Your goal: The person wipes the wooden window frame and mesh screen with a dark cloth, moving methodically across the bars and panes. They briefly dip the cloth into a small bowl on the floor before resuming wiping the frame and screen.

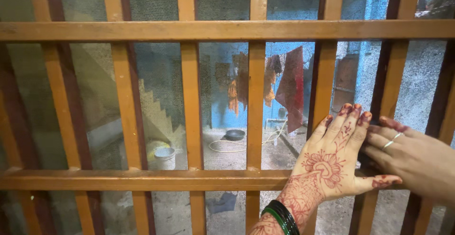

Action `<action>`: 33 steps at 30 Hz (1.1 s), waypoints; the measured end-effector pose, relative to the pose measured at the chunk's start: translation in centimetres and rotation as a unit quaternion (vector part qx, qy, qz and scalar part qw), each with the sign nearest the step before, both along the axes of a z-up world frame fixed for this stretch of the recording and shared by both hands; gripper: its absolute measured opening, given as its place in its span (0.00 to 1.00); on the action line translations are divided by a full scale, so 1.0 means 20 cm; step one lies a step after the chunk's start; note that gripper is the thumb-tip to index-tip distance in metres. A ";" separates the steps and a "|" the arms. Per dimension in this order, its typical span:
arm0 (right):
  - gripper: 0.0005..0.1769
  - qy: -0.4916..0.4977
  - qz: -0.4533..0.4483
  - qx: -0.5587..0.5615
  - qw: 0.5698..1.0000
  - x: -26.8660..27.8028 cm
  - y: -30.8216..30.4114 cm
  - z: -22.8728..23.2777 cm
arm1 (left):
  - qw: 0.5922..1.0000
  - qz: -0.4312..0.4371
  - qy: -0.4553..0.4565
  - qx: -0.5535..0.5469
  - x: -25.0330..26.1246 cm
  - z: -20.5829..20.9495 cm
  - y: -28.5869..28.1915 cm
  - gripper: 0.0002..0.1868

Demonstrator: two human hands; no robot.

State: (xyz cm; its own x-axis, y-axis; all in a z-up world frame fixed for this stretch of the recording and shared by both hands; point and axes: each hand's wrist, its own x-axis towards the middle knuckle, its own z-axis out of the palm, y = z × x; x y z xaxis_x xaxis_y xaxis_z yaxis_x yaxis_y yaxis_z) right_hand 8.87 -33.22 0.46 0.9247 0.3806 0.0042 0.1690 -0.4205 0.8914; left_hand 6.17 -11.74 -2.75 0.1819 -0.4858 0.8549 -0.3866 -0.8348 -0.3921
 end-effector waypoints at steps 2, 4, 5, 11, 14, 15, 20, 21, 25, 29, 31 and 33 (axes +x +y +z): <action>0.30 -0.086 0.056 0.016 0.995 -0.03 0.05 0.14 | 1.000 -0.004 -0.002 -0.003 -0.01 0.00 0.00 0.68; 0.28 -0.170 0.111 0.031 0.979 -0.05 0.06 0.25 | 1.000 -0.008 -0.006 -0.009 -0.02 0.00 0.01 0.68; 0.28 -0.211 0.138 0.038 0.967 -0.05 0.07 0.29 | 1.000 -0.010 -0.010 -0.013 -0.03 -0.01 0.01 0.68; 0.33 -0.269 0.237 0.119 0.926 -0.09 0.08 0.30 | 0.999 -0.021 -0.019 -0.024 -0.05 -0.01 0.01 0.66; 0.38 -0.289 0.244 0.085 0.922 -0.02 0.04 0.23 | 1.000 -0.017 -0.010 -0.018 -0.04 -0.01 0.02 0.66; 0.41 -0.297 0.247 0.072 0.919 0.01 0.02 0.19 | 1.000 -0.015 -0.007 -0.016 -0.03 -0.01 0.02 0.66; 0.32 -0.162 0.130 0.063 0.976 0.08 0.00 -0.09 | 1.000 0.005 -0.017 -0.002 0.00 -0.01 0.00 0.66; 0.30 -0.146 0.138 0.075 0.977 0.08 0.00 -0.11 | 1.000 0.007 -0.017 0.001 0.01 -0.01 0.00 0.65; 0.36 -0.145 0.151 0.068 0.975 0.05 0.01 -0.06 | 1.000 0.019 -0.018 0.009 0.01 -0.02 0.01 0.67; 0.32 -0.203 0.078 -0.011 0.976 -0.01 0.05 0.15 | 1.000 -0.002 -0.005 0.001 0.02 -0.01 0.00 0.66; 0.32 -0.246 0.118 0.010 0.962 -0.04 0.08 0.23 | 1.000 0.004 -0.008 -0.003 0.00 -0.02 0.00 0.66; 0.29 -0.277 0.180 0.079 0.941 -0.08 0.12 0.27 | 1.000 0.011 -0.022 -0.007 -0.01 -0.01 0.00 0.65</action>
